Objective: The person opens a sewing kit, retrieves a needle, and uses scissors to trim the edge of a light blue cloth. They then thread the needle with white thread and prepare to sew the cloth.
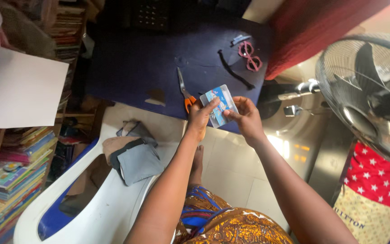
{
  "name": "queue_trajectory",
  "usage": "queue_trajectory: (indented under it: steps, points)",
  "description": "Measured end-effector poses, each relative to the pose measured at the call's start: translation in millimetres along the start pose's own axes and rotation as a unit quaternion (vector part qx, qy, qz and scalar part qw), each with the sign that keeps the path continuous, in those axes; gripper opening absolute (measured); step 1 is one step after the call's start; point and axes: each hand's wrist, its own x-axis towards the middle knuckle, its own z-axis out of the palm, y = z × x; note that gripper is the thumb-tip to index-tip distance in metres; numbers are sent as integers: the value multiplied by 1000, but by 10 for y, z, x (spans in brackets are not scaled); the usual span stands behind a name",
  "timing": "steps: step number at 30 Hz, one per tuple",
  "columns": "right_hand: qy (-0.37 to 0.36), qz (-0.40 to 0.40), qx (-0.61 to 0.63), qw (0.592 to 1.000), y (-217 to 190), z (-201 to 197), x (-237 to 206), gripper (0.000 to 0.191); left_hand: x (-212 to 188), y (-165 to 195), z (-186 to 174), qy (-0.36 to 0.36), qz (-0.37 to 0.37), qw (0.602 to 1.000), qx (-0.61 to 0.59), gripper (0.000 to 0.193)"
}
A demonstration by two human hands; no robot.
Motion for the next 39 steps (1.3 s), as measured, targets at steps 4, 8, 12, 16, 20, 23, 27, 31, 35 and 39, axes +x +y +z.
queue_trajectory:
  steps: [4,8,12,16,20,23,27,31,35,39]
  points:
    - [11,15,13,1000,-189,-315,-405,47,-191,-203,326,-13,-6,999,-33,37]
    - [37,-11,31,999,-289,-533,-830,43,-473,-314,622,-38,-25,997,-66,35]
    - [77,-22,24,996,-382,-765,-1331,32,-898,-359,907,-60,-33,996,-64,34]
    - [47,-78,45,995,-475,-1122,-1871,26,-1309,-449,1188,-108,-81,989,-64,32]
    - [28,-209,-58,976,-544,-1383,-2499,16,-1804,-574,1413,-164,-117,979,-41,29]
    - [57,-268,-201,941,-588,-1597,-3060,11,-2255,-771,1577,-204,-137,968,-49,29]
    - [112,-334,-315,881,-476,-1813,-3818,10,-2832,-1107,1765,-230,-175,956,-46,30]
    - [135,-319,-206,915,-170,-2062,-4253,13,-3203,-1515,1902,-246,-212,945,-44,32]
    - [109,-273,111,949,-69,-2253,-4700,12,-3638,-1812,1976,-253,-247,933,-62,34]
    - [17,-147,155,977,-264,-2274,-4868,22,-3730,-1784,1949,-241,-242,935,-98,35]
